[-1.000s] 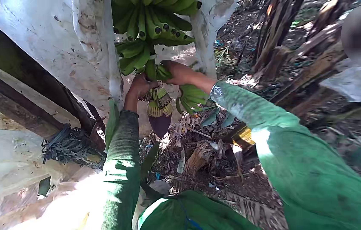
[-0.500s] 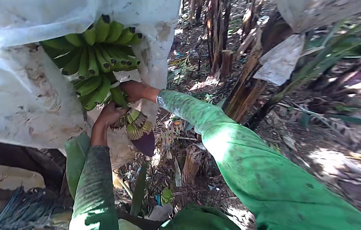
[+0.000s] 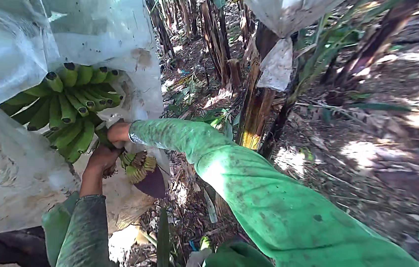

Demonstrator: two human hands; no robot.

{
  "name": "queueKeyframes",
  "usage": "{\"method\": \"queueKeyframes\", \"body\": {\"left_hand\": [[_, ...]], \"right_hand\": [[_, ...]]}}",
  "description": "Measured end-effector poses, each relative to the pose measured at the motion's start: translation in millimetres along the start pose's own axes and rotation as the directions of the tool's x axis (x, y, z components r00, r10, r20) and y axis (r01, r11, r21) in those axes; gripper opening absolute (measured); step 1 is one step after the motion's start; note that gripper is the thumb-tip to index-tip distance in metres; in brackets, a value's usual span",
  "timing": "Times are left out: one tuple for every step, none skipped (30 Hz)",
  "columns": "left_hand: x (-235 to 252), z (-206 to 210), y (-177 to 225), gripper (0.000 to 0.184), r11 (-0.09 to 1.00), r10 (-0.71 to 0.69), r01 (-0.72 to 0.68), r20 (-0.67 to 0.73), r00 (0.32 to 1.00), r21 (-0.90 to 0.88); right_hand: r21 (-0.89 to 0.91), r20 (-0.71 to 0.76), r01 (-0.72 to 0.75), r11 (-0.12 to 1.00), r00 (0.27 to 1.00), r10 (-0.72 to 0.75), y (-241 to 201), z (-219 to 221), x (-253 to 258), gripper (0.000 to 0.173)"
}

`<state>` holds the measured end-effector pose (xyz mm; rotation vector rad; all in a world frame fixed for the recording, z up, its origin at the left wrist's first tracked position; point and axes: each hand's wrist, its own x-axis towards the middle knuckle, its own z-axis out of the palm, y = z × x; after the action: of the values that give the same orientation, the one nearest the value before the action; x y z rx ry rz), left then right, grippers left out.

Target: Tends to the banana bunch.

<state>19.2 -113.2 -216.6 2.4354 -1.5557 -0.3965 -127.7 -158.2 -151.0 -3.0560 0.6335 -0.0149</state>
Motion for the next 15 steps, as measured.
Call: {"method": "queueKeyframes", "body": {"left_hand": [[-0.3,0.8,-1.4,0.043,1.000,-0.005,0.005,-0.015,1.000,0.020],[1.5,1.8,-1.9,0.044,1.000,-0.008,0.009,-0.024,1.000,0.028],[3.8,2.0,-3.1,0.044,0.999,-0.016,0.017,-0.028,0.999,0.035],[4.6,-0.2,-3.9,0.044,0.999,-0.026,0.027,-0.022,0.999,0.043],[5.2,-3.3,-3.8,0.043,0.998,-0.036,0.037,-0.013,0.999,0.053],[5.9,-6.4,-4.2,0.041,0.997,-0.048,0.049,-0.009,0.999,0.062],[6.4,-9.1,-4.7,0.038,0.995,-0.063,0.063,-0.001,0.998,0.074],[6.5,-11.5,-1.7,0.037,0.991,-0.086,0.084,0.012,0.996,0.102],[6.0,-14.7,5.8,0.036,0.981,-0.121,0.115,0.030,0.992,0.155],[4.5,-17.7,14.9,0.036,0.965,-0.158,0.145,0.043,0.986,0.220],[2.9,-20.2,24.1,0.036,0.943,-0.185,0.162,0.054,0.981,0.291],[2.7,-22.4,31.5,0.035,0.922,-0.193,0.156,0.072,0.978,0.355],[2.9,-24.1,34.6,0.032,0.907,-0.187,0.137,0.090,0.978,0.399],[2.6,-24.9,30.5,0.031,0.902,-0.175,0.123,0.089,0.980,0.414],[1.9,-23.1,18.2,0.029,0.905,-0.144,0.115,0.040,0.989,0.409]], "right_hand": [[0.094,-0.005,0.009,0.996,1.000,-0.009,4.6,3.1,-2.4,0.030],[0.173,0.010,-0.022,0.985,1.000,0.021,9.8,10.0,-3.1,0.033],[0.234,0.054,-0.074,0.969,0.997,0.063,15.5,21.0,1.2,0.038],[0.279,0.107,-0.106,0.954,0.991,0.079,22.8,36.1,11.5,0.047],[0.324,0.134,-0.112,0.939,0.988,0.072,30.1,54.8,24.9,0.057],[0.404,0.137,-0.112,0.908,0.989,0.061,33.4,72.5,36.1,0.067],[0.532,0.091,-0.100,0.841,0.994,0.061,32.7,91.9,45.9,0.076],[0.661,0.021,-0.086,0.745,0.995,0.096,28.2,108.8,50.3,0.082],[0.748,-0.040,-0.086,0.658,0.984,0.174,22.0,121.2,51.4,0.081],[0.790,-0.070,-0.107,0.604,0.962,0.263,15.1,129.1,51.4,0.074],[0.804,-0.084,-0.140,0.578,0.936,0.343,10.2,134.1,50.7,0.065],[0.804,-0.089,-0.172,0.569,0.912,0.401,9.2,135.4,47.4,0.059],[0.804,-0.092,-0.184,0.565,0.900,0.425,11.9,134.9,43.0,0.054],[0.809,-0.101,-0.174,0.562,0.900,0.423,14.7,135.7,40.4,0.051],[0.819,-0.097,-0.160,0.552,0.908,0.407,14.6,137.0,37.4,0.050]]}}
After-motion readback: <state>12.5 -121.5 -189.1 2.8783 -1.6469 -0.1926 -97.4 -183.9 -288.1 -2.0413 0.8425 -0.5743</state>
